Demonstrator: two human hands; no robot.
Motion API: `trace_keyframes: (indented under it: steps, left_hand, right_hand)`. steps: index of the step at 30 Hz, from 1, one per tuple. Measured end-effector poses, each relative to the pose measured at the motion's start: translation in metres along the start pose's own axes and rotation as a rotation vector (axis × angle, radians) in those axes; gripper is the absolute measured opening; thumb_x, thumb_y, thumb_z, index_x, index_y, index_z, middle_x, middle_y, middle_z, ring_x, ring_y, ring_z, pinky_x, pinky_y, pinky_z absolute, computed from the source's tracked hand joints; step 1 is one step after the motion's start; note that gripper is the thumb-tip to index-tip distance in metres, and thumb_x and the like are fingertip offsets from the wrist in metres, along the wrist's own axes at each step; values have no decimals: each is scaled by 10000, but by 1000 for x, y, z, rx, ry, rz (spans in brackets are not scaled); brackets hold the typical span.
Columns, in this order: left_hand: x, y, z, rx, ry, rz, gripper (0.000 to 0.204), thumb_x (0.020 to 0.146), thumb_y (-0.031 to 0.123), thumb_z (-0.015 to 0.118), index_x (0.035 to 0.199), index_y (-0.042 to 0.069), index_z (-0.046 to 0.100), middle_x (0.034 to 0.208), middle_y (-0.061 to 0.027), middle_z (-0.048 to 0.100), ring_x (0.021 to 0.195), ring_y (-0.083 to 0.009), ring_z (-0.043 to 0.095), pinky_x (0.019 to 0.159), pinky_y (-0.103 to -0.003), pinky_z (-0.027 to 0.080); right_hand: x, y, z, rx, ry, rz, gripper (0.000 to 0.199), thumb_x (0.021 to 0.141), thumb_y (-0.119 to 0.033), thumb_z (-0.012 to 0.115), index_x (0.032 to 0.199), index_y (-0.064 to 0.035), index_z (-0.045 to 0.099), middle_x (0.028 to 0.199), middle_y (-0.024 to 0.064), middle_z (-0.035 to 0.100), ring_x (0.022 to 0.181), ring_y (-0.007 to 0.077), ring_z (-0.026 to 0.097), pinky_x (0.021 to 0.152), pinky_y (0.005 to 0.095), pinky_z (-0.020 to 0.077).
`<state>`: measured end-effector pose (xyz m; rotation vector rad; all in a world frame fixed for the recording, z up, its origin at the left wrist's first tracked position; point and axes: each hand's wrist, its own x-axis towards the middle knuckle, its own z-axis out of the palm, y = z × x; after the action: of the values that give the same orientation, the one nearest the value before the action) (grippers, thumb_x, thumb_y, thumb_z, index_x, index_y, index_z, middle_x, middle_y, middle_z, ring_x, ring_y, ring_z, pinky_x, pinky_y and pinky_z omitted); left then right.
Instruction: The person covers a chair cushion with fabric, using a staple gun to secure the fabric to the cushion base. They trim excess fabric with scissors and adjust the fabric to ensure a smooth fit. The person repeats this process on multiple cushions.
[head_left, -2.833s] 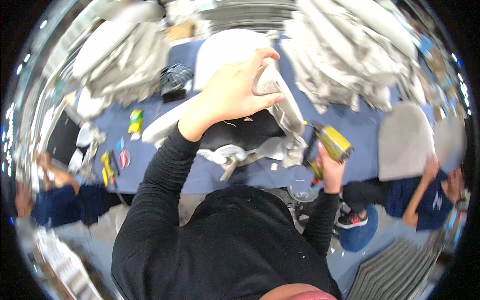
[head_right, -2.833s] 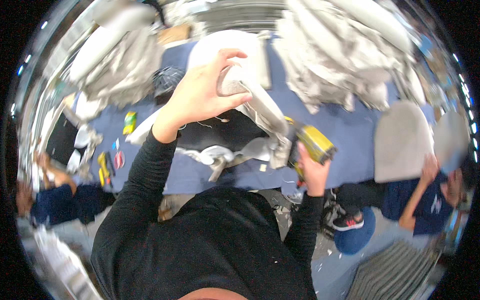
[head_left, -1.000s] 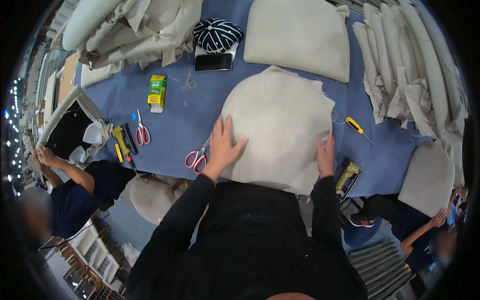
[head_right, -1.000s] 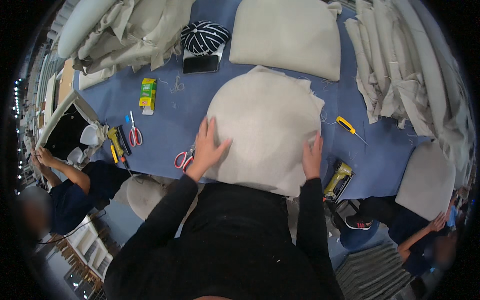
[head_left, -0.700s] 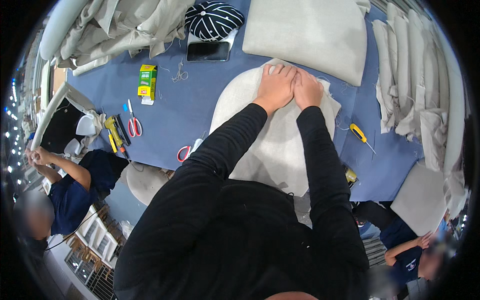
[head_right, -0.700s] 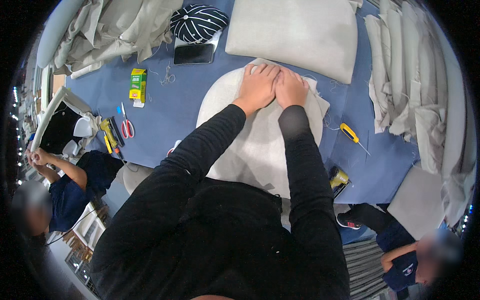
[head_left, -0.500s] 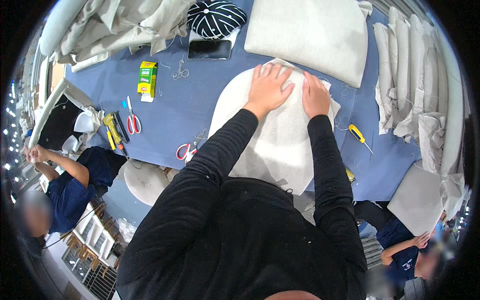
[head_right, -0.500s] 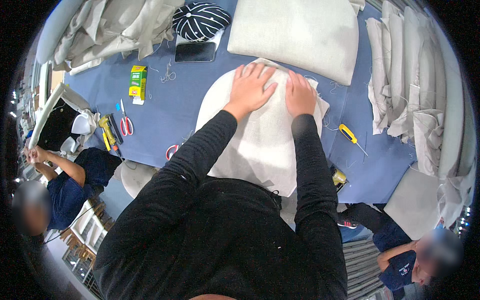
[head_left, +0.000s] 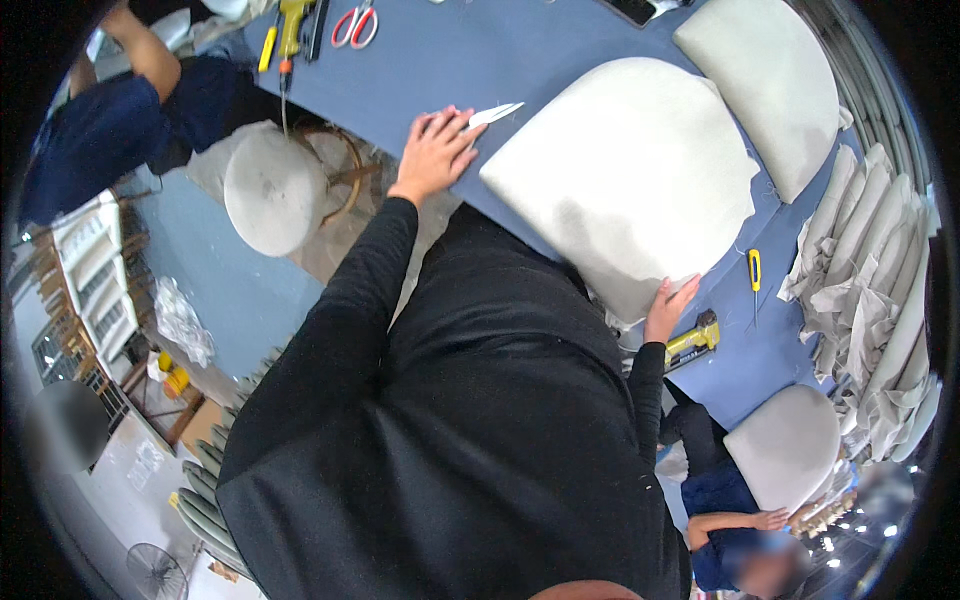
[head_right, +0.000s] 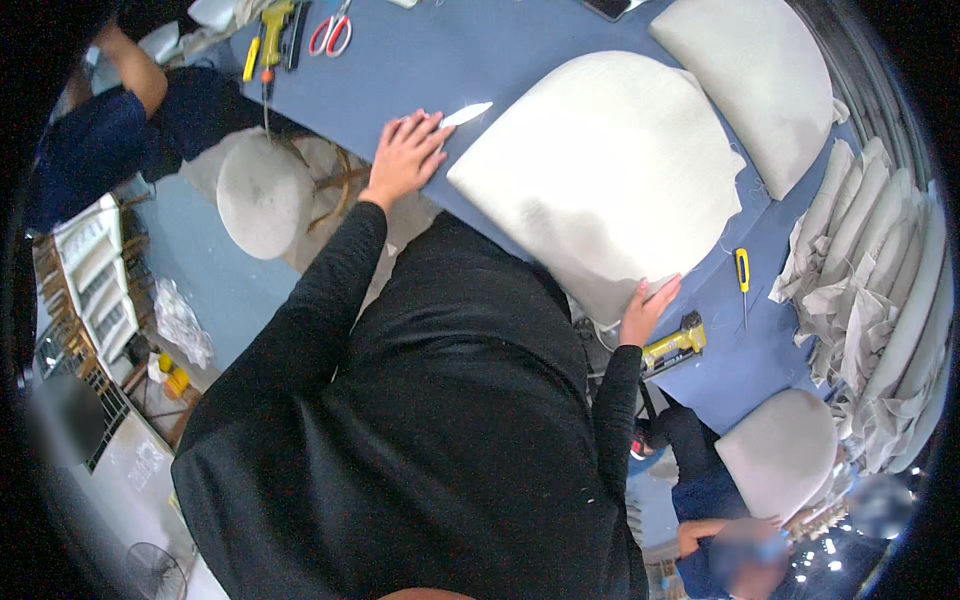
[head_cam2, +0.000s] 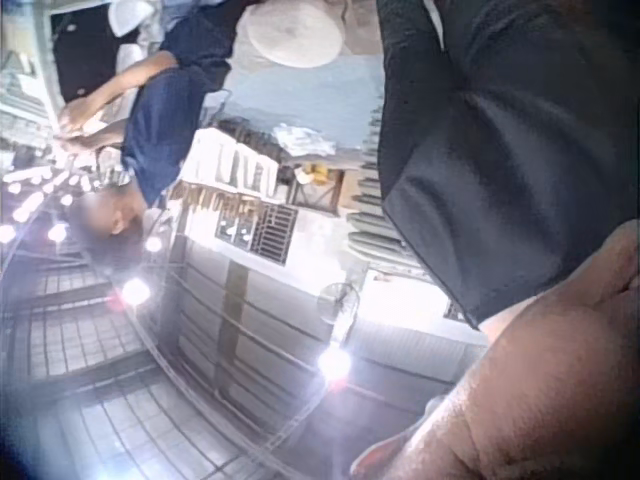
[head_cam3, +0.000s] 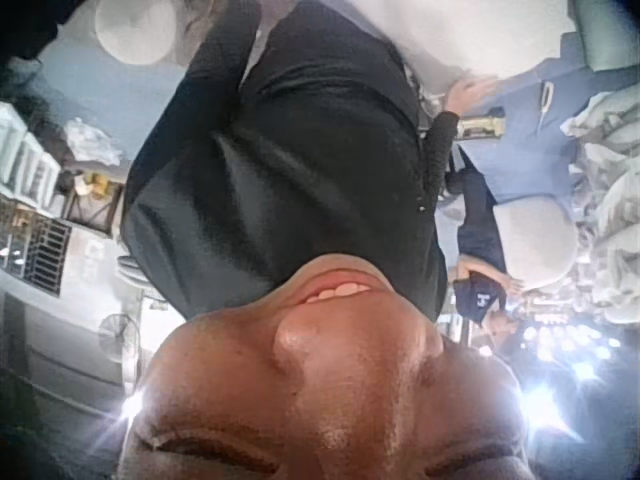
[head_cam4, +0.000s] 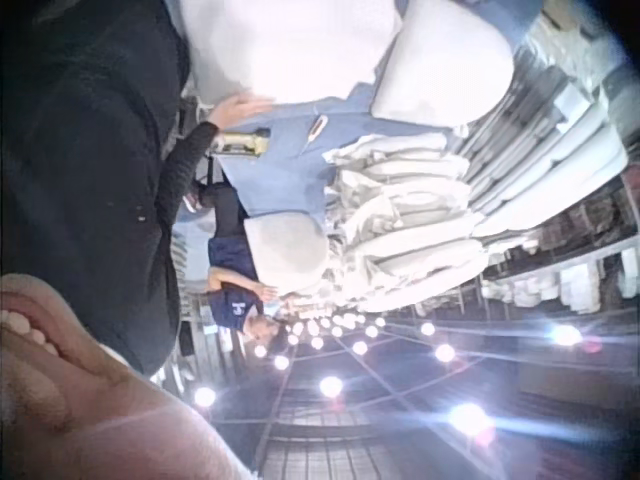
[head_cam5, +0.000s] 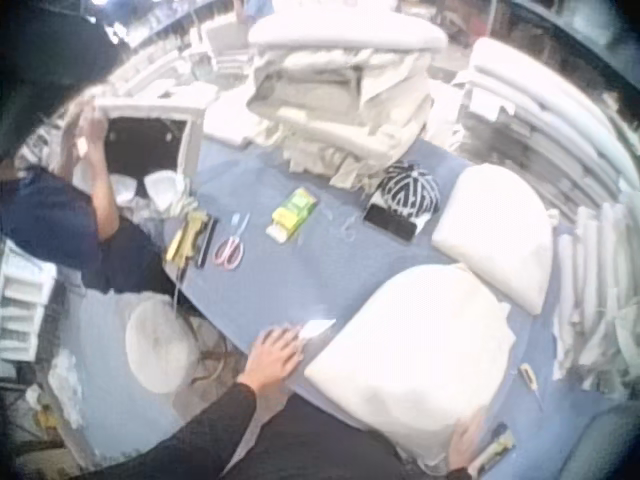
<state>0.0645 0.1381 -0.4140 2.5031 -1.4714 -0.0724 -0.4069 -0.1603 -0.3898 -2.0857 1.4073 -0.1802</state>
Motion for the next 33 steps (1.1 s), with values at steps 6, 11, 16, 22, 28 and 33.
trace_keyframes:
  steps: [6, 11, 16, 22, 28, 33]
  left_hand:
    - [22, -9, 5, -267, 404, -511, 439, 1072, 356, 660, 1475, 187, 695, 1535, -125, 651, 1439, -331, 586, 1213, -484, 401]
    - [27, 42, -9, -1622, -128, -764, 736, 1203, 545, 290, 1503, -33, 632, 1514, -188, 667, 1445, -296, 601, 1249, -440, 413]
    - [30, 58, 0, -1714, -218, -856, 723, 1194, 544, 324, 1547, -27, 593, 1561, -182, 634, 1479, -281, 569, 1241, -403, 396]
    - [48, 85, -5, -1386, -150, -638, 548, 1145, 383, 577, 1528, -6, 625, 1521, -135, 663, 1402, -210, 596, 1204, -357, 421]
    - [80, 80, 4, -1073, -323, -592, 654, 1135, 378, 601, 1635, -25, 476, 1645, -161, 548, 1521, -278, 505, 1251, -384, 377]
    - [108, 79, -18, -1115, -346, -204, 703, 1146, 226, 594, 1740, 25, 276, 1799, -157, 311, 1638, -251, 325, 1320, -388, 279]
  right_hand:
    - [-40, -9, -3, 444, 81, 348, 943, 1098, -526, 631, 1764, -92, 124, 1762, 285, 272, 1620, 401, 320, 1318, 526, 250]
    - [-27, -10, -21, 922, 82, 480, 960, 1084, -638, 574, 1770, -146, 116, 1762, 272, 275, 1627, 400, 303, 1315, 551, 229]
    - [-21, 1, -33, 1183, -79, 578, 956, 1076, -717, 498, 1764, -129, 189, 1783, 234, 256, 1627, 371, 302, 1325, 525, 212]
    - [-13, 52, -32, 1536, -129, 677, 971, 1077, -744, 436, 1721, -32, 295, 1679, 203, 480, 1491, 301, 498, 1247, 450, 365]
    - [-12, 41, -26, 1583, -145, 636, 887, 1134, -700, 357, 1726, -43, 289, 1695, 207, 456, 1519, 314, 470, 1274, 457, 345]
    - [3, 13, -37, 1190, -84, 243, 699, 1149, -309, 450, 1762, -61, 225, 1789, 169, 319, 1583, 268, 408, 1300, 399, 307]
